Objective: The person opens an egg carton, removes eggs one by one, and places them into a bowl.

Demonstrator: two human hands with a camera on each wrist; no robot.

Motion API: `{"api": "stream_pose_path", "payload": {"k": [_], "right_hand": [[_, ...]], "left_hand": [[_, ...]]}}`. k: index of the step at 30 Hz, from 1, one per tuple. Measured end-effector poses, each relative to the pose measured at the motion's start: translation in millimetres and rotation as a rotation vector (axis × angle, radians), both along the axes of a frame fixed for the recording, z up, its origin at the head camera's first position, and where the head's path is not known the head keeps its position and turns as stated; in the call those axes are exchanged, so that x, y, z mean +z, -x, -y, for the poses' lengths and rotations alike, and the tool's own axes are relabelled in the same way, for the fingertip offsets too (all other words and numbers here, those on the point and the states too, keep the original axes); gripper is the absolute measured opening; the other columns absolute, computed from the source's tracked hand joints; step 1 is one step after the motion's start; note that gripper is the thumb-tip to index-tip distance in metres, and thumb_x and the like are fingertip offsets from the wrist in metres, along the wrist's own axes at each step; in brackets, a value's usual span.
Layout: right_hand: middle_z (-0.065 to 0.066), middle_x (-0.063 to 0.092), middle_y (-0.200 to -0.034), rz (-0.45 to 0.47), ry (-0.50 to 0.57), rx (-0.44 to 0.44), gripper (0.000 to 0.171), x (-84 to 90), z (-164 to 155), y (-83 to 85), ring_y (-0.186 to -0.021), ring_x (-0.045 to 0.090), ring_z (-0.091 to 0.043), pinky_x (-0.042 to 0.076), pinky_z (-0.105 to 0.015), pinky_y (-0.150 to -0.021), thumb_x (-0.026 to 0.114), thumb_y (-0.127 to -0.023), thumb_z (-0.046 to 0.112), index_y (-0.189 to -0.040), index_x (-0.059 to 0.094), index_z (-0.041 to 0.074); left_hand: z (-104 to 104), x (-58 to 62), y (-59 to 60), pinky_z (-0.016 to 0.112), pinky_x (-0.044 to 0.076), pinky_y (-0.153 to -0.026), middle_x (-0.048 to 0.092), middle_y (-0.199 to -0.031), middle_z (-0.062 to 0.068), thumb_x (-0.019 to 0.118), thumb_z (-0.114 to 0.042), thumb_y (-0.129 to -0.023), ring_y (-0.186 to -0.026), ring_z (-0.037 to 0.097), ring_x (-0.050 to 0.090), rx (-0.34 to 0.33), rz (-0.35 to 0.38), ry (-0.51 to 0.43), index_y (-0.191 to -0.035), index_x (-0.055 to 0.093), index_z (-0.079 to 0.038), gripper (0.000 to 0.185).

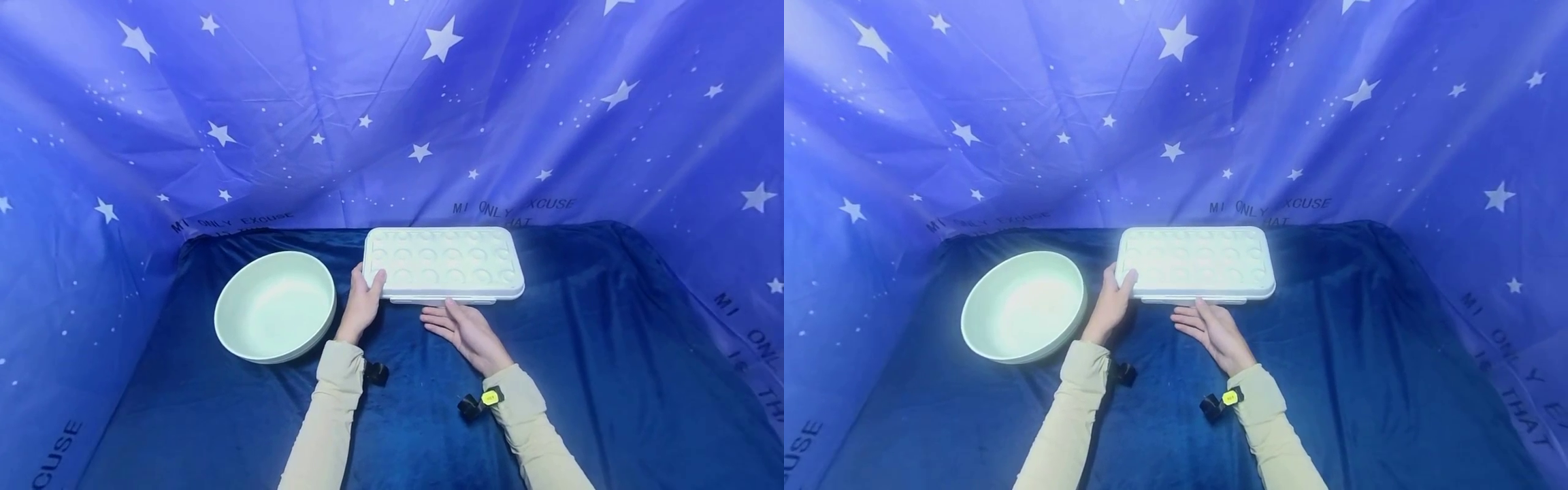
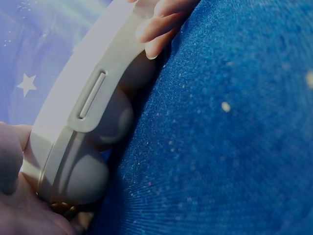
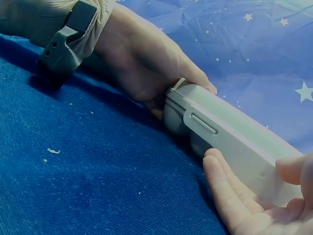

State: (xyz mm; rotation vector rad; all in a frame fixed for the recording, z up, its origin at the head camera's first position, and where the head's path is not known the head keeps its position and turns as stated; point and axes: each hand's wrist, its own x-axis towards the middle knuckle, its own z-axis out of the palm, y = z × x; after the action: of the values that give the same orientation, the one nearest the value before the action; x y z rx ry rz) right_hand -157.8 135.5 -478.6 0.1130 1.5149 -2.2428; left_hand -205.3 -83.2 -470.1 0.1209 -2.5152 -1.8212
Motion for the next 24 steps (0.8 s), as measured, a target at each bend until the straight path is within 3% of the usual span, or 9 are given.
{"api": "stream_pose_path", "payload": {"k": [14,24], "right_hand": [[-0.031,0.051,-0.14,0.005,-0.051,-0.045,0.059,-1.5,3.3,-0.8,-0.11,0.068,-0.018,0.053,-0.028,-0.1,0.036,-0.109,0.035,-0.14,0.038,-0.014],[-0.025,0.064,-0.124,0.012,-0.151,-0.121,0.056,0.1,10.1,-3.1,-0.099,0.072,-0.015,0.056,-0.026,-0.093,0.04,-0.107,0.039,-0.129,0.046,-0.012]], "left_hand": [[-3.1,2.1,-3.7,0.044,0.023,-0.123,0.032,-0.151,0.029,0.049,-0.029,-0.105,-0.144,0.034,0.031,0.014,-0.027,0.001,-0.147,0.024,0.008,0.062],[-2.2,2.6,-3.1,0.043,0.024,-0.123,0.033,-0.152,0.027,0.05,-0.029,-0.104,-0.144,0.032,0.032,0.021,-0.008,-0.028,-0.147,0.026,0.005,0.06]]}}
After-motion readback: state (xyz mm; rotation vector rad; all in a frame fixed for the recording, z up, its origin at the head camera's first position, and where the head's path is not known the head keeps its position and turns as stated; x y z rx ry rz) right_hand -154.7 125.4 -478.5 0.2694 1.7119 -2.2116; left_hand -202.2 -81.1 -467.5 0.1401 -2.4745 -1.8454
